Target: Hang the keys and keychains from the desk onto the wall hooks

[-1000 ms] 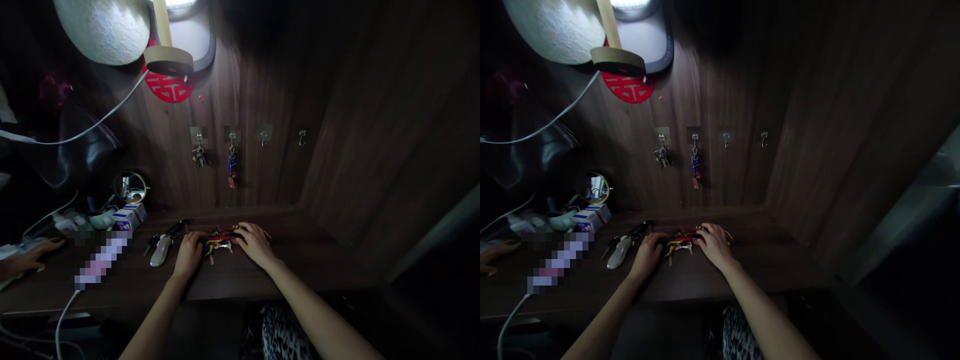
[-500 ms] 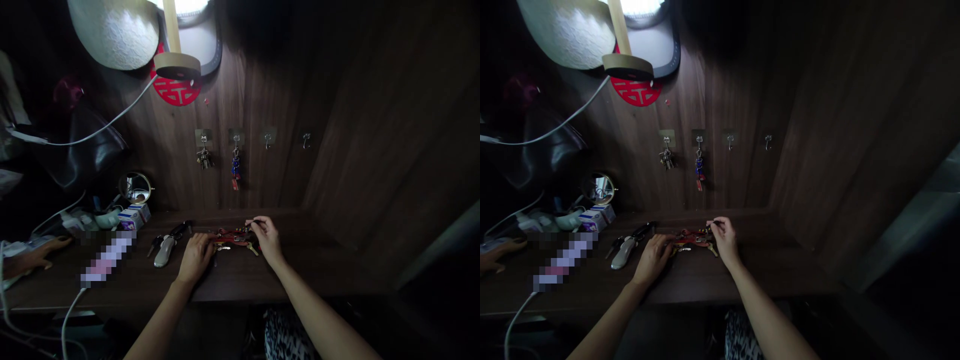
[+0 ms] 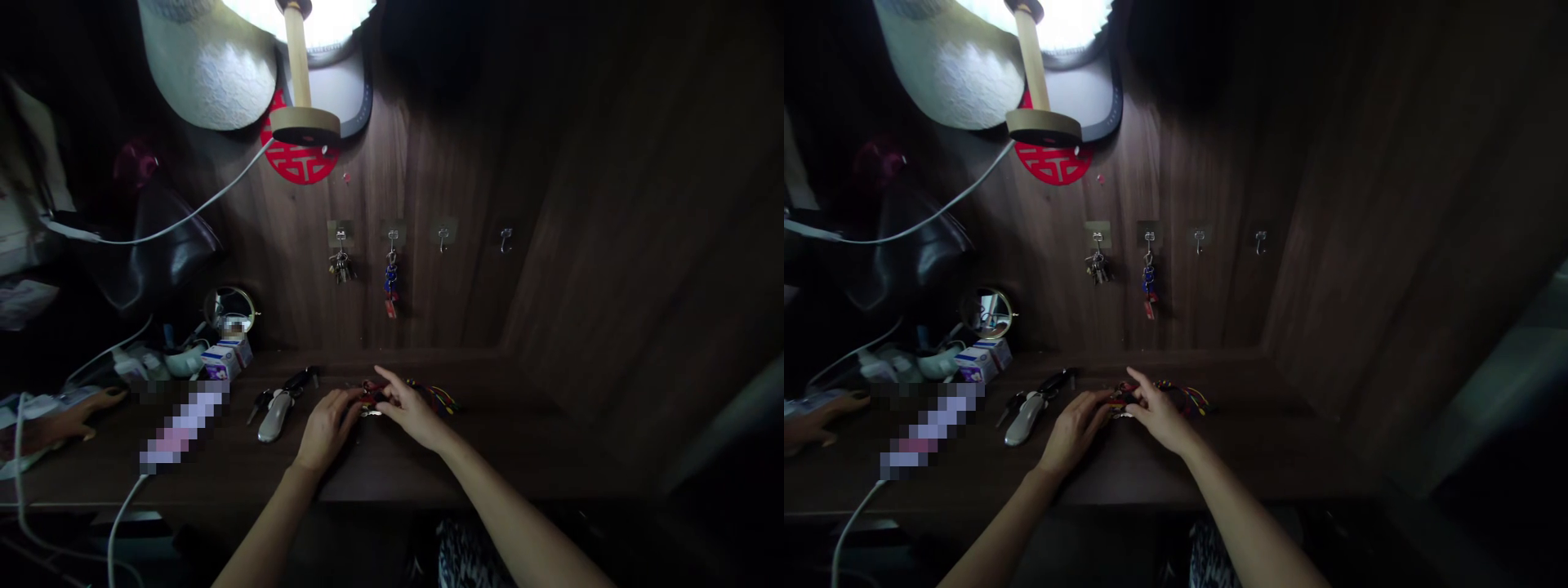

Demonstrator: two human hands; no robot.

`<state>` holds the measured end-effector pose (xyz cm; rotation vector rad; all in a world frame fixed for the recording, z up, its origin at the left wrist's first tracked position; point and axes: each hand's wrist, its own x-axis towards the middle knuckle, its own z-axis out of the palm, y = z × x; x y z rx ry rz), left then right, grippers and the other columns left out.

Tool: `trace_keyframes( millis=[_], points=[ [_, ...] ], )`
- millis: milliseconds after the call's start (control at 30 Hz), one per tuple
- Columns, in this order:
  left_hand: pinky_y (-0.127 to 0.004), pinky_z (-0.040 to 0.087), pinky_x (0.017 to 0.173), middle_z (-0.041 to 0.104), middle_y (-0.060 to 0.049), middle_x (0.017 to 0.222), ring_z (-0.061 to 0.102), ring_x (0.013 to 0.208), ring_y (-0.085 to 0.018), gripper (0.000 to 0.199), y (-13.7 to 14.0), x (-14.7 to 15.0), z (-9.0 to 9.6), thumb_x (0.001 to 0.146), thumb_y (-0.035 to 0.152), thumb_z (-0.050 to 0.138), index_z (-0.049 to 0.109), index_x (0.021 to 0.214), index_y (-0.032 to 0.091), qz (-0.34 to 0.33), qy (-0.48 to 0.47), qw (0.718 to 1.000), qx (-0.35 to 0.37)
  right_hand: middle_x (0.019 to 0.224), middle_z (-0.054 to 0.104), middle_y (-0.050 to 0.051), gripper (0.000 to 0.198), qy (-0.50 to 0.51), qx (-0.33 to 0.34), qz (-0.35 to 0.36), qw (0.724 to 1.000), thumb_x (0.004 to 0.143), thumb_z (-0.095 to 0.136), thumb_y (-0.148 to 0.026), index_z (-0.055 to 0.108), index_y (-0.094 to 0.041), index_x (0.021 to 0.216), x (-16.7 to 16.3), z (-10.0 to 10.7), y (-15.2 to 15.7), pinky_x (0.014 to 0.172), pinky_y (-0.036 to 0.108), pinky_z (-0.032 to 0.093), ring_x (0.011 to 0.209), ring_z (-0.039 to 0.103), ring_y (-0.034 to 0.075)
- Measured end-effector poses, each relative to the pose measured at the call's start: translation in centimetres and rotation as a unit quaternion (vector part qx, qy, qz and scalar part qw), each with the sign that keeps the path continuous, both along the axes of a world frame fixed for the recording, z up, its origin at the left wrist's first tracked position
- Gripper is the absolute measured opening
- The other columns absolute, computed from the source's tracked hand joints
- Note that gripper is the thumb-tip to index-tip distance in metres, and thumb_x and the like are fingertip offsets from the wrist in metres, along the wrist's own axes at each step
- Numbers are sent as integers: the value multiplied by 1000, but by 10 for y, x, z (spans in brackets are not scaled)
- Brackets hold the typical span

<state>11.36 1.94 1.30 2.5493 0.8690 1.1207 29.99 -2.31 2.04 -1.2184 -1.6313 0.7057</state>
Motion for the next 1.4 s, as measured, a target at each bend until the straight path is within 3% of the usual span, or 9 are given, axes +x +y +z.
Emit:
trace_keyframes(
  millis=[233,400,500,700,800,933,1133,1267,1400],
  points=[
    [-30,48,85,65,-3,99,61,94,-16,23,-1,0,1,89,30,44,57,107,24,-22,-4,999,-23,74,55,-6,67,-40,3,19,999,75,57,-15,30,-25,135,-10,-10,8,66,23,40,68,52,9],
    [-32,48,83,64,-4,94,61,90,-18,22,-2,0,1,89,33,41,56,102,23,-1,-17,999,-31,78,61,-3,31,-44,27,-46,998,71,63,-22,56,-21,101,-6,-8,0,71,26,42,74,57,13],
    [-32,49,82,65,-4,93,62,89,-18,21,-3,0,2,89,34,42,56,100,23,10,-29,999,-41,75,64,-1,9,-42,29,-68,996,74,58,-22,60,-20,83,-5,-4,-7,68,26,43,73,59,14],
    [-31,48,87,65,-3,104,61,98,-18,26,-5,0,4,89,32,39,53,111,26,15,-47,997,-62,68,64,-2,10,50,38,-88,994,72,60,-26,62,-19,79,7,7,-1,60,24,42,65,58,13],
    [-32,47,90,64,-3,108,60,101,-18,27,-1,0,-1,89,33,39,51,112,25,41,-62,994,-80,66,65,0,18,166,78,-162,970,68,64,-33,60,-18,77,30,29,15,58,24,43,62,59,13],
    [-35,49,84,67,-4,97,63,93,-20,22,11,0,-11,86,34,41,55,100,23,86,-74,989,-95,62,66,-1,28,303,128,-241,913,60,71,-35,59,-17,78,67,80,39,54,21,44,57,58,10],
    [-34,50,79,68,-4,88,65,86,-21,21,22,0,-15,84,33,40,57,89,22,109,-81,981,-137,57,63,-4,16,437,135,-239,857,64,71,-20,56,-17,69,103,150,70,40,13,37,46,53,5],
    [-33,49,78,68,-4,87,65,84,-21,22,22,0,-13,84,34,41,59,88,22,107,-82,980,-147,55,62,-5,11,465,122,-244,842,72,65,-16,55,-18,69,112,173,86,36,12,36,42,51,4],
    [-33,49,78,68,-4,88,64,85,-20,22,24,0,-15,85,34,40,58,88,22,114,-77,978,-154,54,62,-5,12,478,98,-249,837,75,64,-15,54,-18,68,117,176,98,34,12,35,39,50,4]
  ],
)
